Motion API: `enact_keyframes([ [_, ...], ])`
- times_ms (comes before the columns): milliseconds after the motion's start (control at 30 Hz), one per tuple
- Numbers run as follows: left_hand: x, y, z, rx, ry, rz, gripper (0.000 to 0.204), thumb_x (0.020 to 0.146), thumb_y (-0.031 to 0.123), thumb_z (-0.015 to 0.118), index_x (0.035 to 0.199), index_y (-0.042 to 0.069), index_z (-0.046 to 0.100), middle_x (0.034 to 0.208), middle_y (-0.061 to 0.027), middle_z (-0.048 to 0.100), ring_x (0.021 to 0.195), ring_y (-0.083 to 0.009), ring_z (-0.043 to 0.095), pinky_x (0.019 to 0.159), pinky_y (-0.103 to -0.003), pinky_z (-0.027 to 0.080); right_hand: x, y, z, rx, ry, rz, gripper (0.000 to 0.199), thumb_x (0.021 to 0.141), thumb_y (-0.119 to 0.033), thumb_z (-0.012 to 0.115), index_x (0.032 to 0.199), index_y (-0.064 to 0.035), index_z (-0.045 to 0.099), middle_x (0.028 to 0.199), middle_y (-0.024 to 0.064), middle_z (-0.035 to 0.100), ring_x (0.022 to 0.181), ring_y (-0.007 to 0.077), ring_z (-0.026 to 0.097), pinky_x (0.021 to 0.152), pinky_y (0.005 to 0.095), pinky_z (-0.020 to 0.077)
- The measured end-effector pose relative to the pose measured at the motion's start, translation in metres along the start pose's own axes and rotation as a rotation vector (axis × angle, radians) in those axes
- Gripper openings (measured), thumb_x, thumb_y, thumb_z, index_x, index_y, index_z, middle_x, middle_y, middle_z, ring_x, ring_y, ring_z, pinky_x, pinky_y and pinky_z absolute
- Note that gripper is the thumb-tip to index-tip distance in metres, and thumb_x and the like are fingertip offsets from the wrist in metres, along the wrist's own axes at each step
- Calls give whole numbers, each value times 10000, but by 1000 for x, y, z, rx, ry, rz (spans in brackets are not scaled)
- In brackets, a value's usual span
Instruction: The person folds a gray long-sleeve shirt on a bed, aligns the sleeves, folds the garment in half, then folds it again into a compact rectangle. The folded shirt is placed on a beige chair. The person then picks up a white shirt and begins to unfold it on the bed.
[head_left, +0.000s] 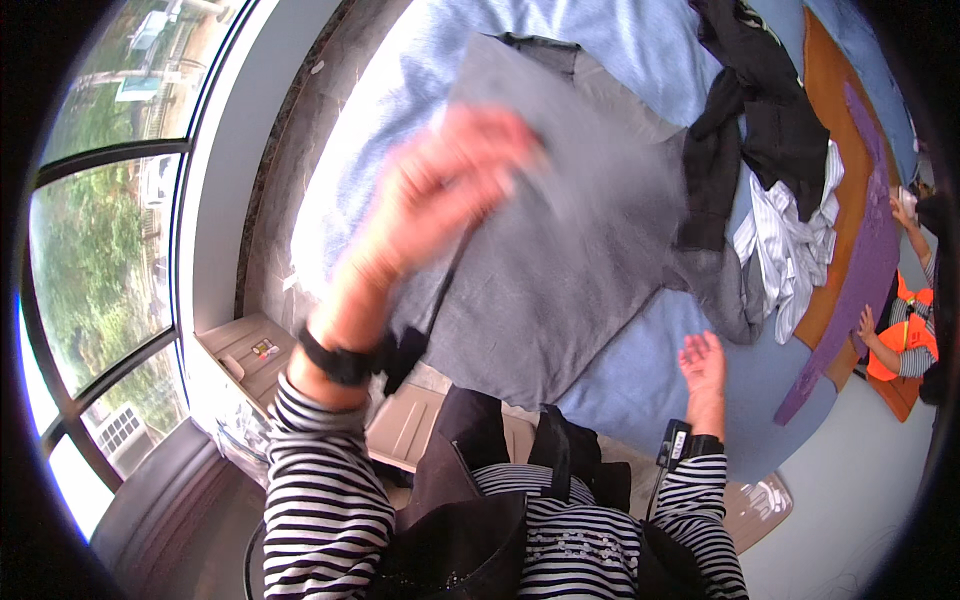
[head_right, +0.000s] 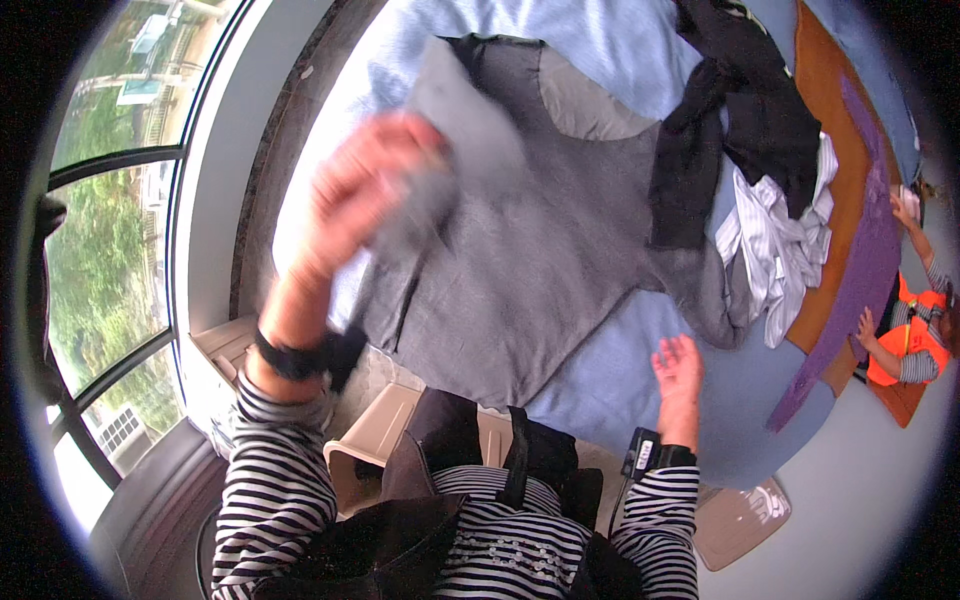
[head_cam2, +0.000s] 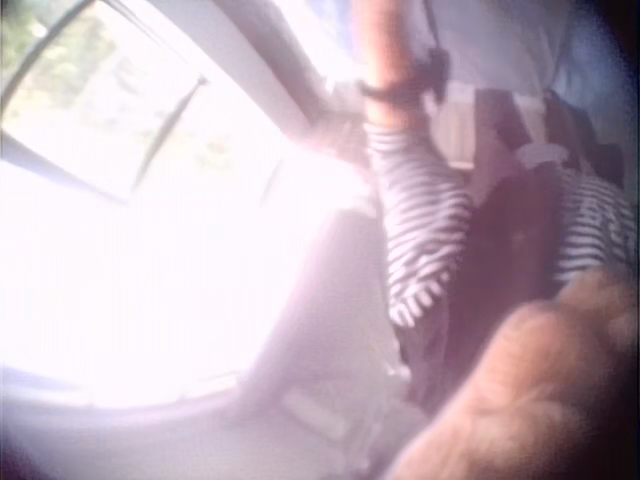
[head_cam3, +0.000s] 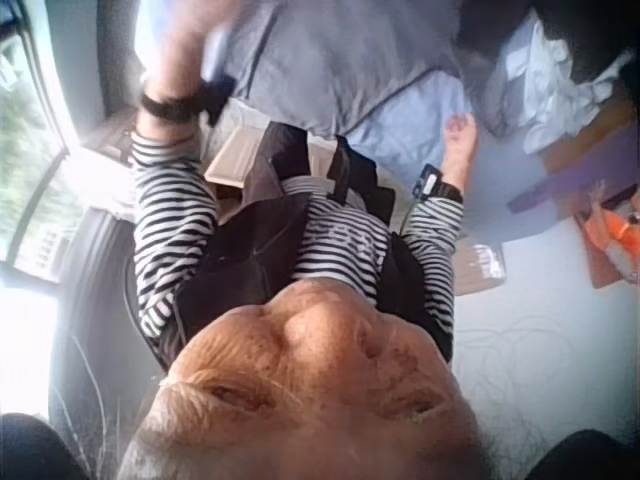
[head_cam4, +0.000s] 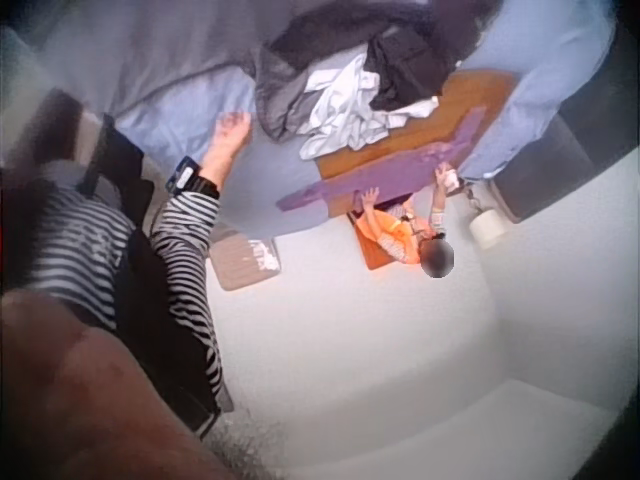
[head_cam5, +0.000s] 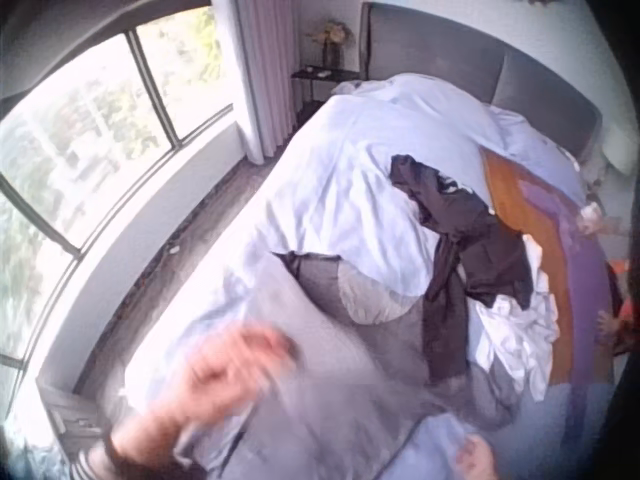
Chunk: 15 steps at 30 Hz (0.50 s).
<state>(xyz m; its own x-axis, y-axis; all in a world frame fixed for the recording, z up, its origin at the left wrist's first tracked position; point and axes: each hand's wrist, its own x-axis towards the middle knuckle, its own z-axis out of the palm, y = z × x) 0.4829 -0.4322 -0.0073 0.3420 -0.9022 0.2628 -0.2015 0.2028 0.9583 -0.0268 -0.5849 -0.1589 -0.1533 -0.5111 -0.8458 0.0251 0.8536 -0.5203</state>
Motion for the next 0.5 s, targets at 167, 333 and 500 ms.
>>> enact_keyframes([
  [167, -62, 3, 95, 53, -5, -85, 323, 827, -8, 712, 1136, 86, 724, 1145, -110, 633, 1061, -271, 642, 882, -354, 530, -44, 33, 93, -23, -657, 196, 488, 1001, -516, 512, 1286, -124, 572, 1162, 71, 629, 1078, 229, 622, 881, 454, 510],
  [333, -50, -22, 186, -93, 167, 2, 290, 854, -3, 700, 1138, 54, 710, 1129, -124, 616, 995, -280, 649, 837, -340, 534, -48, 16, 154, 227, -841, 242, 544, 1017, -532, 452, 1321, -91, 542, 1196, 98, 630, 1109, 243, 615, 933, 429, 497],
  [500, -3, -25, 248, -60, 230, 25, 260, 838, 50, 691, 1097, 65, 710, 1104, -119, 623, 997, -298, 637, 855, -372, 521, -58, -56, 163, 230, -880, -45, 608, 1021, -547, 411, 1353, -49, 516, 1216, 128, 629, 1123, 261, 615, 976, 408, 481],
])
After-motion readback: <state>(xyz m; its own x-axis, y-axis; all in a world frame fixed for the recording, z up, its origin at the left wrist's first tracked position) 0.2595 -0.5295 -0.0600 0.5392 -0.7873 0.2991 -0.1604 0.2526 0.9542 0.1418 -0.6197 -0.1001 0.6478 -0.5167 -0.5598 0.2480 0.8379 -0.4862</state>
